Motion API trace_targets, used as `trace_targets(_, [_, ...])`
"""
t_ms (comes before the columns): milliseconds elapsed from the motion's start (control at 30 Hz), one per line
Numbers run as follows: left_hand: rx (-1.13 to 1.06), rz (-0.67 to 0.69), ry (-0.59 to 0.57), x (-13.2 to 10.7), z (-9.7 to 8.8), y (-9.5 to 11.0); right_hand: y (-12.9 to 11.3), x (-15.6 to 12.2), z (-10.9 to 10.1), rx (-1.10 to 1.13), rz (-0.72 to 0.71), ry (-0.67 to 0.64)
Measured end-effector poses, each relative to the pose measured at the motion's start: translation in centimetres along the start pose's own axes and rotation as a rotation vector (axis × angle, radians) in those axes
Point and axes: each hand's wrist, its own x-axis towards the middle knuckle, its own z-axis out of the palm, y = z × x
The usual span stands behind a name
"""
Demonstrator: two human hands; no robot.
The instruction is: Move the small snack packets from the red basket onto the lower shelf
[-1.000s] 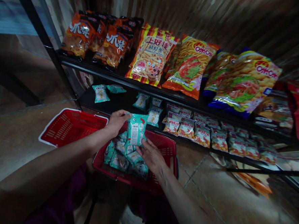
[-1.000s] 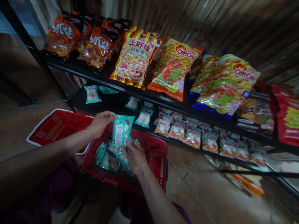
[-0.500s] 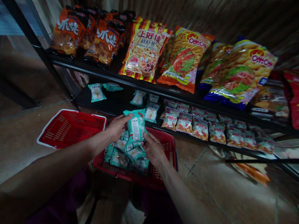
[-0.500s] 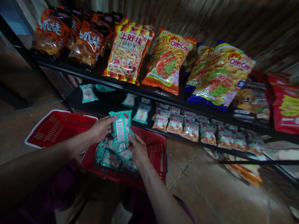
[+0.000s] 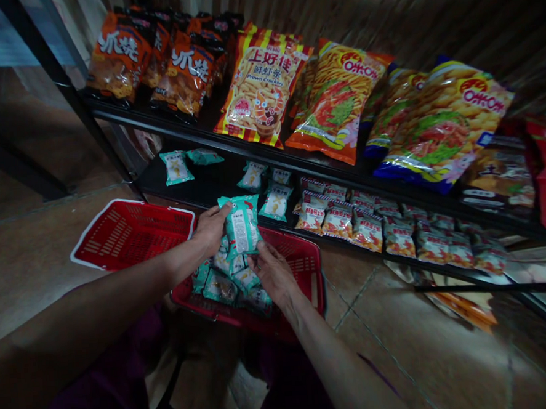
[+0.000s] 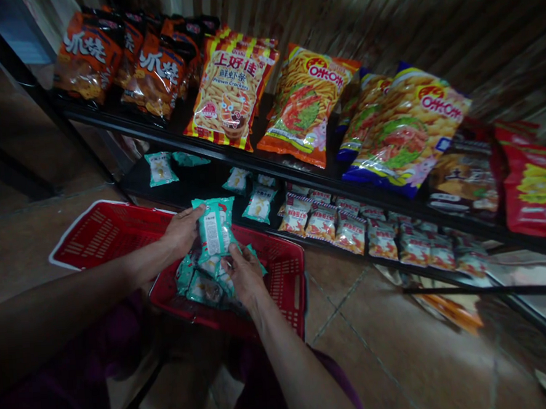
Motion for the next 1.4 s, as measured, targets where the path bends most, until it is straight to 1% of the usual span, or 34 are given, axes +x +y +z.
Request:
trace_targets(100, [-0.061,-0.028,0.084,0.0,0.1,0.2,0.3,-0.5,0.3,-0.004,0.047,-0.04])
trace_targets(200, [-0.059,-0.056,0.123,-0.1,0.3,0.4,0.7,-1.0,0.7,-0.034,0.063,-0.097])
trace_targets(300, [-0.043,-0.055,0.116,-0.1,0.2,0.1,1.1,-1.4,1.0,-0.067,0.074,-0.099])
trace_targets(433, [-0.011,-0.061,0.103,-0.1,0.1,-0.3,1.6,-1.3,1.1,-0.081,0.057,-0.055])
trace_targets(500, [-0.027,-0.105,0.067,-0.4,0.3,-0.3,1.6,-1.1,1.0,-0.087,0.026,-0.025])
trace_targets(633, [-0.07,-0.251,-0.131,-1.8,1.0,0.3,1.4,-0.9,0.9,-0.128,-0.036,0.007])
trace_targets(700, [-0.066,-0.258,-0.228,-2.6,1.1,0.6,1.2,-0.8,0.9,-0.125,-0.049,0.01])
trace_targets(767, [-0.06,-0.228,-0.32,-3.1,1.0,0.7,1.1,-0.8,0.9,-0.113,-0.051,0.016])
trace_targets(833, [-0.058,-0.204,-0.376,-3.4,0.9,0.8,1.1,-0.8,0.9,-0.111,-0.048,0.023])
trace_targets(900, [-0.049,-0.198,-0.384,-3.5,0.7,0.7,1.1,-0.7,0.9,-0.116,-0.049,0.022])
trace_targets(1067, [-0.056,-0.189,-0.354,-3.1,0.3,0.2,1.1,-0.8,0.9,-0.157,-0.082,0.009])
trace_targets(1233, [-0.063,-0.184,-0.316,-2.2,-0.4,-0.3,0.9,-1.2,1.1,-0.233,-0.136,-0.056])
trace_targets(1300, [-0.045,-0.187,-0.313,-2.0,-0.6,-0.4,0.8,-1.3,1.1,-0.239,-0.157,-0.044])
trace_targets(1400, [-0.023,-0.191,-0.323,-1.8,-0.9,-0.5,0.5,-1.3,1.0,-0.216,-0.198,0.013])
